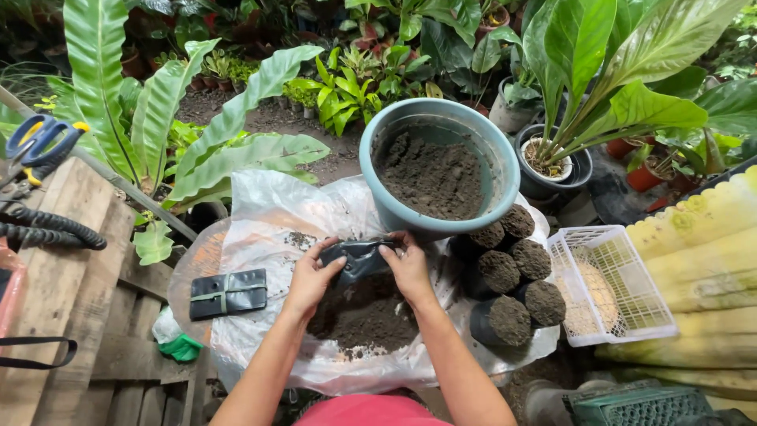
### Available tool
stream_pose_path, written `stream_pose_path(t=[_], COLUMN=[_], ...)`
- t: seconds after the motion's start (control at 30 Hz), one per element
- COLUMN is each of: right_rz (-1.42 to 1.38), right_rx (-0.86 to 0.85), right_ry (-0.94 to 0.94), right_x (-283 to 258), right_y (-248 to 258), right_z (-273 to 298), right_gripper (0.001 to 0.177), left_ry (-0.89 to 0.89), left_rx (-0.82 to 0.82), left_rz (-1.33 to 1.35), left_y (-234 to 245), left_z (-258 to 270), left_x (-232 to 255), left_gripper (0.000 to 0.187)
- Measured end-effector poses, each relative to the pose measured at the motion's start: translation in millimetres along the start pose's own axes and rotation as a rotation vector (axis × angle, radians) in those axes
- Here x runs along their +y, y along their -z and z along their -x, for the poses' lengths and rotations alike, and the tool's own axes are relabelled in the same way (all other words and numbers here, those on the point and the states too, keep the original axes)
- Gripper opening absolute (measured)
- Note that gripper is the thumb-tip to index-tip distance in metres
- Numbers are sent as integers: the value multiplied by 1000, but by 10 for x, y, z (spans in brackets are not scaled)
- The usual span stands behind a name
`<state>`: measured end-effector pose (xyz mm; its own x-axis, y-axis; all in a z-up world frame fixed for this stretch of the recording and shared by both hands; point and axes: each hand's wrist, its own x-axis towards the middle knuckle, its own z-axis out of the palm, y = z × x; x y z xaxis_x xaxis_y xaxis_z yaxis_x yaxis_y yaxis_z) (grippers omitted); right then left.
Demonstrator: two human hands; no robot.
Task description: The person scoops soil from a large blue bucket and fills small black plastic nursery pots by hand. They press the soil down firmly into each pot and place the filled pots into a white plastic crate. The process is repeated for several pots in a garden setting.
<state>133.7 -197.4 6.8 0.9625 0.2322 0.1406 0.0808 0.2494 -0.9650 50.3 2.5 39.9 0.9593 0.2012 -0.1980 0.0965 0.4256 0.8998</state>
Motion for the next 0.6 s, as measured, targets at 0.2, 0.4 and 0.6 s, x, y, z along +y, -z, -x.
stream_pose_path(t=[0.2,0.4,0.6], right_rz=[-47,476,467], right_rx=[-63,103,-106], right_ry=[-250,96,293], right_x=[-192,-473,-716], right_y=[-23,-355,-554], right_z=[48,355,480], right_gripper=[33,32,19], left_ry=[-173,-308,-260], left_rx=[35,209,200], left_rz=[-142,-6,113], left_y=[-102,-237,-237], left_z=[47,222,169], left_x=[19,-11,-306], left_gripper=[49,42,20])
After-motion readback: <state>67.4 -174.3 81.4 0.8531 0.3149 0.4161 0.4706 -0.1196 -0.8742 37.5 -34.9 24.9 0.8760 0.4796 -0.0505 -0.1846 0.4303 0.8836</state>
